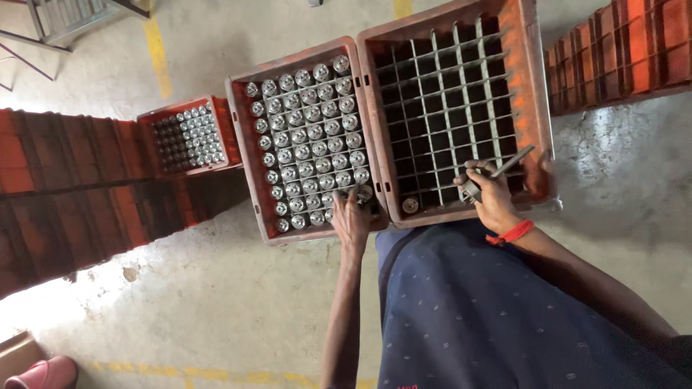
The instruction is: The person transfers small metal caps from one crate to another using a metal tool. They repeatedly pick up caps and place them into an empty crate, then move the filled crate to a stack and bring another empty crate to continue the process.
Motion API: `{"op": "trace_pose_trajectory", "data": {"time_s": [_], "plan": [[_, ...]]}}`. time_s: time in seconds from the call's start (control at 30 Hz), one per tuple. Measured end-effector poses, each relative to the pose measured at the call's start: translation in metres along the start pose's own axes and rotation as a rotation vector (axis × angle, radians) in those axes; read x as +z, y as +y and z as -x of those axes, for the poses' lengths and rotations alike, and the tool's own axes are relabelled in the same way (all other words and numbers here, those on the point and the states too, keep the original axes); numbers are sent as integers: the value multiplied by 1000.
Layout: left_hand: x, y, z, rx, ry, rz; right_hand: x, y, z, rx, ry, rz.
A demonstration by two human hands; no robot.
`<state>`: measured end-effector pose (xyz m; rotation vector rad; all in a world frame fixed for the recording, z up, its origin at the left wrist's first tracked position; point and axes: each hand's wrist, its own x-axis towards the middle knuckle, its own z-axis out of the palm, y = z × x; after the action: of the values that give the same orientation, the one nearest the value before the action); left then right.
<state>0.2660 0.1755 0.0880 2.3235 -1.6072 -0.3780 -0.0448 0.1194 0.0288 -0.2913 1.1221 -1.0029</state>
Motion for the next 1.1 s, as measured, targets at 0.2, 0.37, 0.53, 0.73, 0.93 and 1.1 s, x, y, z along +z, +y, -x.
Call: {"op": "trace_pose_trajectory", "data": {"time_s": [0.2, 0.37, 0.53, 0.73, 0.93, 1.1], "plan": [[-27, -5, -9, 29, -76, 237, 15, 20, 6, -15, -29, 37], [-74, -11, -6, 81, 57, 1013, 17, 13, 20, 3, -17, 36], [-14, 56, -2, -383, -134, 1188, 51, -3, 25, -31, -63, 102], [25, 126, 46, -136, -254, 694, 90, -39, 31, -124, -142, 125], [37, 141, 52, -76, -603, 848, 77, -68, 47, -99, -413, 279], [31, 145, 48, -101, -698, 834, 52, -51, 29, 8, -434, 209]]}}
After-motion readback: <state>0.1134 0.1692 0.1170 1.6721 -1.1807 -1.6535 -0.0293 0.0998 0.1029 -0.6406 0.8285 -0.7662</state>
